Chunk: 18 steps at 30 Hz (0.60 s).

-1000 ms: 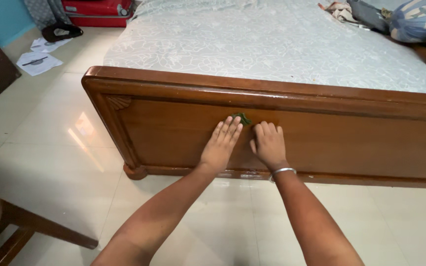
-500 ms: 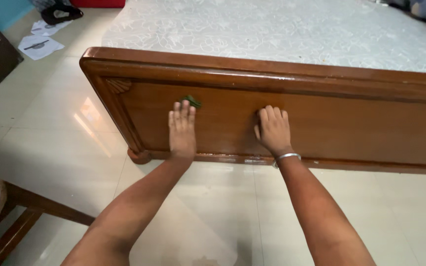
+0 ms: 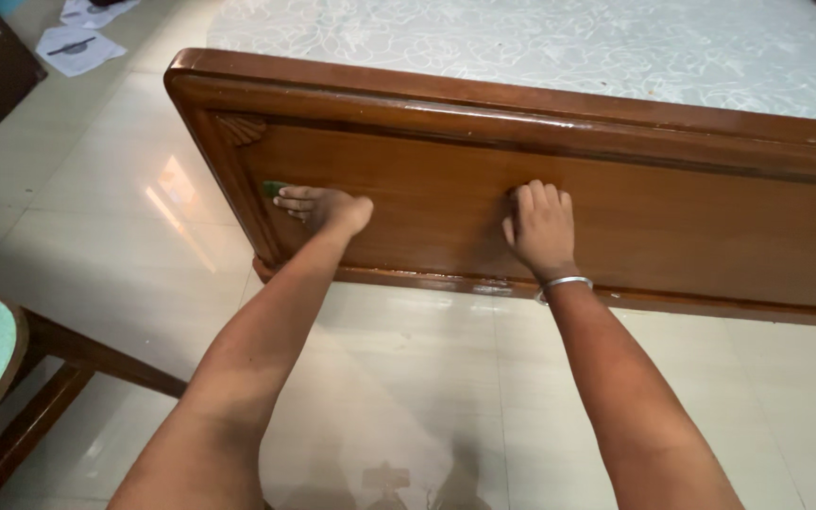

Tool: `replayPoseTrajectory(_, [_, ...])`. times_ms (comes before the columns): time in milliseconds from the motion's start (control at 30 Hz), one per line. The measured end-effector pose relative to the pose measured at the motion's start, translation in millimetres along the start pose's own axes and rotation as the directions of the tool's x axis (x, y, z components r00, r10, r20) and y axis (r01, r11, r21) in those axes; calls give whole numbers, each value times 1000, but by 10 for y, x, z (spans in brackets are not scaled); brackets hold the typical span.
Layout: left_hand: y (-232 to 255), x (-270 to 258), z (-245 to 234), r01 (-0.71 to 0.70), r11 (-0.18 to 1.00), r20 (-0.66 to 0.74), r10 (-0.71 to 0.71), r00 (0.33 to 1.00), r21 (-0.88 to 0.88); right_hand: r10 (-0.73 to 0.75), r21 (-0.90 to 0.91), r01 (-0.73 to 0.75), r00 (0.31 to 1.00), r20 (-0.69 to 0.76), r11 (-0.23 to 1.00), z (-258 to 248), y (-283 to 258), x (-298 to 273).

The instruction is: The person wipes the wooden footboard of a bed with a green cloth, moving along the top edge and down the side. They then spray a white door with a blue spray bottle and wipe the door surface with the same cloth.

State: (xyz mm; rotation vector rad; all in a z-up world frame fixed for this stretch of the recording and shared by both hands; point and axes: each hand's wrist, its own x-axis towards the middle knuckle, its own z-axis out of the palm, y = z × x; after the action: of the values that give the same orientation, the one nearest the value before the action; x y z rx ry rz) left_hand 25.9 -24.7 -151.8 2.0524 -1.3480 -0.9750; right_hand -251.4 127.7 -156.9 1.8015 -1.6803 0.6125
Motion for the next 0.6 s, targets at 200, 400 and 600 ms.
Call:
replayPoseTrajectory(200, [-323,477,-14,133,951,94,-111,989,-278,2,9,-2,999,-44,1000,45,-20,0])
replayPoseTrajectory(400, [-703,1047,602,126,992,84,-126,988,15,5,-25,-6,999,-53,1000,126,-7,-8])
replayPoseTrajectory(600, [-889,1059,1192,-31,997,346,7,938,65,27,-10,-28,996,-91,1000,244,1,-23])
